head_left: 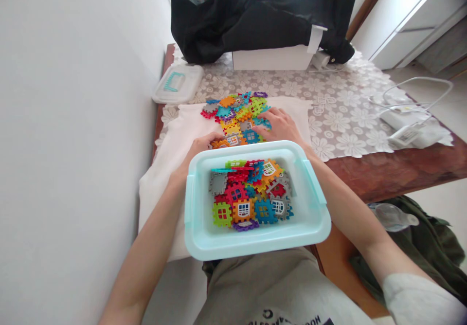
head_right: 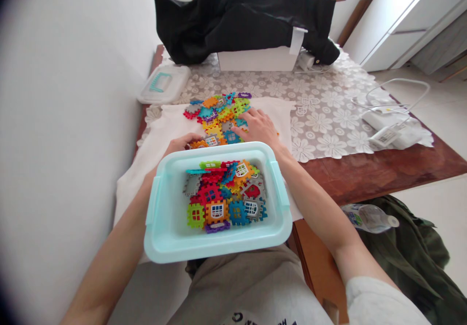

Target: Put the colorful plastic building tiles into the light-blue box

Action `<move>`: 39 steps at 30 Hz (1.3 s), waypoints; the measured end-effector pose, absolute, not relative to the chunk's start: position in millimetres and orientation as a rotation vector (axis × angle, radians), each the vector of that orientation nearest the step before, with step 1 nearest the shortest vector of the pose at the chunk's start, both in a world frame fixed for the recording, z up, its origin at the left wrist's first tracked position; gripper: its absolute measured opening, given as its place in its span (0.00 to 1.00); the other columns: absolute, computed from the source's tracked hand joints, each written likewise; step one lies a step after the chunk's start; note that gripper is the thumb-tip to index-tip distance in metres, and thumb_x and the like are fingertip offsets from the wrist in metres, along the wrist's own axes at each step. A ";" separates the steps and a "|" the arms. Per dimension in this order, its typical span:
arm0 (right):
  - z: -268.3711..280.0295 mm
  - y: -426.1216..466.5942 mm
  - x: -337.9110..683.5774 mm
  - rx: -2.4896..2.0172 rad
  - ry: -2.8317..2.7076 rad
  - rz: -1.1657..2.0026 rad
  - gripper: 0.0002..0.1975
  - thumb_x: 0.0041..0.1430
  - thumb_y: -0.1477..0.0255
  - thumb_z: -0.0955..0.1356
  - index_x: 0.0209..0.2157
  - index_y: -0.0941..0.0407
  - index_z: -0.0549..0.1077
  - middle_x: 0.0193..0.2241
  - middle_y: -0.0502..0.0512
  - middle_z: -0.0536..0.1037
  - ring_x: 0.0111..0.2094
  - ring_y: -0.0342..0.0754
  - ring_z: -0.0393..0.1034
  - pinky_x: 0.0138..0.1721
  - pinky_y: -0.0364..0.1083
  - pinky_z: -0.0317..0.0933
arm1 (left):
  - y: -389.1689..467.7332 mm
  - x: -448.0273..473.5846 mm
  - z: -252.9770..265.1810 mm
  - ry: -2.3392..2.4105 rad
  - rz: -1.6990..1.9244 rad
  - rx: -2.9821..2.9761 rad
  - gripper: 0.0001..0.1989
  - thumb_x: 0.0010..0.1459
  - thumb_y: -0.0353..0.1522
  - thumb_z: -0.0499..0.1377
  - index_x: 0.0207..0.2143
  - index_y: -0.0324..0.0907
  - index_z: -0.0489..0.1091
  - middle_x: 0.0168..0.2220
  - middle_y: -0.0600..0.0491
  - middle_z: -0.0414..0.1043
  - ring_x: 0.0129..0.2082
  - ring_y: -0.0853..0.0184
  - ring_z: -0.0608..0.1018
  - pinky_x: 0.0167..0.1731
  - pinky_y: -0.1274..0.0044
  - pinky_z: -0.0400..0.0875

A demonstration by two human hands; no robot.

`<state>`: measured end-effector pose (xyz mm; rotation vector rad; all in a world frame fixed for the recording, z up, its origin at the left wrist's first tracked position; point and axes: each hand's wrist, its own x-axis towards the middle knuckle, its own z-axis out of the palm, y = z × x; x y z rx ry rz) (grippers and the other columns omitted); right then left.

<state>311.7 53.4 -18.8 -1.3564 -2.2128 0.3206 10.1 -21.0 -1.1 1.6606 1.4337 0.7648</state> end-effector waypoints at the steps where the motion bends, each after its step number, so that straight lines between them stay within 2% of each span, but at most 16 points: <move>1: -20.5 55.7 315.4 -1.405 -2.196 0.293 0.24 0.73 0.55 0.73 0.62 0.54 0.82 0.58 0.68 0.82 0.61 0.70 0.73 0.66 0.68 0.68 | -23.3 10.0 3.6 1.435 0.747 1.670 0.25 0.48 0.46 0.74 0.48 0.46 0.82 0.39 0.53 0.85 0.40 0.54 0.84 0.42 0.68 0.80; 4: -24.2 59.3 322.8 -1.491 -2.219 0.285 0.26 0.70 0.55 0.75 0.62 0.55 0.82 0.58 0.69 0.82 0.57 0.70 0.76 0.62 0.66 0.72 | -26.8 10.3 11.1 1.469 0.732 1.674 0.21 0.50 0.45 0.73 0.44 0.47 0.82 0.37 0.54 0.84 0.42 0.53 0.83 0.41 0.69 0.78; 7: -22.8 58.8 323.0 -1.494 -2.312 0.378 0.18 0.73 0.57 0.73 0.53 0.54 0.86 0.54 0.66 0.83 0.53 0.65 0.79 0.58 0.60 0.74 | -24.2 9.9 8.8 1.498 0.726 1.705 0.18 0.51 0.45 0.72 0.42 0.48 0.82 0.39 0.54 0.86 0.43 0.52 0.83 0.43 0.68 0.79; 10: -19.5 57.8 320.4 -1.465 -2.357 0.441 0.15 0.75 0.58 0.72 0.47 0.54 0.88 0.52 0.64 0.84 0.51 0.62 0.81 0.57 0.59 0.74 | -20.0 8.5 3.1 1.534 0.733 1.724 0.23 0.50 0.46 0.72 0.47 0.48 0.83 0.42 0.53 0.87 0.44 0.50 0.84 0.46 0.66 0.79; 12: -19.3 58.1 319.6 -1.445 -2.341 0.475 0.17 0.74 0.57 0.72 0.49 0.54 0.88 0.53 0.64 0.83 0.51 0.62 0.81 0.58 0.59 0.74 | -18.9 8.0 0.8 1.552 0.736 1.726 0.30 0.50 0.48 0.72 0.53 0.46 0.82 0.44 0.50 0.87 0.45 0.49 0.85 0.46 0.65 0.79; 14: -21.4 59.0 319.7 -1.435 -2.328 0.495 0.19 0.72 0.53 0.75 0.51 0.53 0.88 0.55 0.64 0.83 0.52 0.63 0.81 0.60 0.60 0.74 | -19.1 8.4 0.5 1.548 0.730 1.723 0.32 0.50 0.48 0.71 0.55 0.44 0.82 0.45 0.49 0.87 0.46 0.48 0.85 0.47 0.65 0.79; 17: -26.9 60.5 320.1 -1.420 -2.356 0.482 0.21 0.66 0.52 0.79 0.51 0.52 0.88 0.59 0.65 0.82 0.56 0.66 0.79 0.61 0.62 0.73 | -19.5 10.1 1.8 1.535 0.710 1.738 0.26 0.50 0.46 0.70 0.50 0.44 0.82 0.45 0.50 0.87 0.46 0.48 0.85 0.49 0.64 0.80; 20: -32.4 61.1 319.2 -1.359 -2.380 0.492 0.18 0.64 0.57 0.81 0.51 0.50 0.87 0.62 0.64 0.81 0.58 0.66 0.78 0.64 0.62 0.72 | -17.7 11.2 1.1 1.543 0.719 1.785 0.24 0.49 0.45 0.70 0.46 0.44 0.82 0.45 0.49 0.87 0.46 0.49 0.85 0.51 0.63 0.79; 23: -36.4 60.6 317.3 -1.311 -2.344 0.564 0.17 0.64 0.63 0.81 0.53 0.50 0.85 0.60 0.62 0.83 0.59 0.64 0.78 0.65 0.62 0.72 | -14.2 10.6 -2.9 1.550 0.783 1.836 0.20 0.51 0.46 0.70 0.43 0.45 0.81 0.52 0.45 0.86 0.51 0.48 0.85 0.58 0.60 0.79; 26: -37.0 59.4 315.9 -1.345 -2.281 0.642 0.18 0.64 0.64 0.80 0.55 0.48 0.83 0.56 0.60 0.86 0.56 0.64 0.80 0.61 0.62 0.74 | -11.4 9.3 -6.5 1.532 0.825 1.855 0.18 0.51 0.44 0.71 0.41 0.45 0.80 0.57 0.43 0.85 0.59 0.46 0.84 0.65 0.58 0.76; 28: -34.5 58.8 315.6 -1.362 -2.255 0.687 0.19 0.65 0.64 0.78 0.57 0.47 0.83 0.54 0.59 0.88 0.53 0.64 0.82 0.58 0.62 0.75 | -11.1 8.9 -6.4 1.531 0.806 1.830 0.19 0.49 0.43 0.71 0.42 0.45 0.81 0.58 0.44 0.86 0.59 0.45 0.84 0.66 0.58 0.75; 33: -22.6 61.0 317.5 -1.316 -2.304 0.803 0.21 0.68 0.69 0.71 0.61 0.49 0.83 0.50 0.57 0.90 0.48 0.60 0.84 0.55 0.58 0.76 | -17.4 11.3 -0.3 1.539 0.771 1.730 0.23 0.48 0.45 0.72 0.45 0.44 0.83 0.52 0.47 0.89 0.53 0.45 0.86 0.59 0.60 0.79; 37: -18.3 67.2 320.4 -1.284 -2.351 0.840 0.20 0.68 0.68 0.71 0.59 0.49 0.85 0.53 0.56 0.90 0.52 0.60 0.84 0.58 0.58 0.76 | -22.8 12.0 -0.1 1.483 0.762 1.553 0.25 0.46 0.46 0.73 0.45 0.44 0.82 0.38 0.51 0.88 0.40 0.50 0.87 0.38 0.67 0.79; 39: -18.6 69.5 320.4 -1.283 -2.308 0.807 0.20 0.68 0.67 0.71 0.58 0.50 0.86 0.55 0.58 0.89 0.54 0.60 0.83 0.61 0.58 0.75 | -22.8 11.7 -1.9 1.460 0.778 1.482 0.26 0.45 0.46 0.74 0.45 0.44 0.81 0.36 0.51 0.86 0.36 0.53 0.86 0.33 0.70 0.77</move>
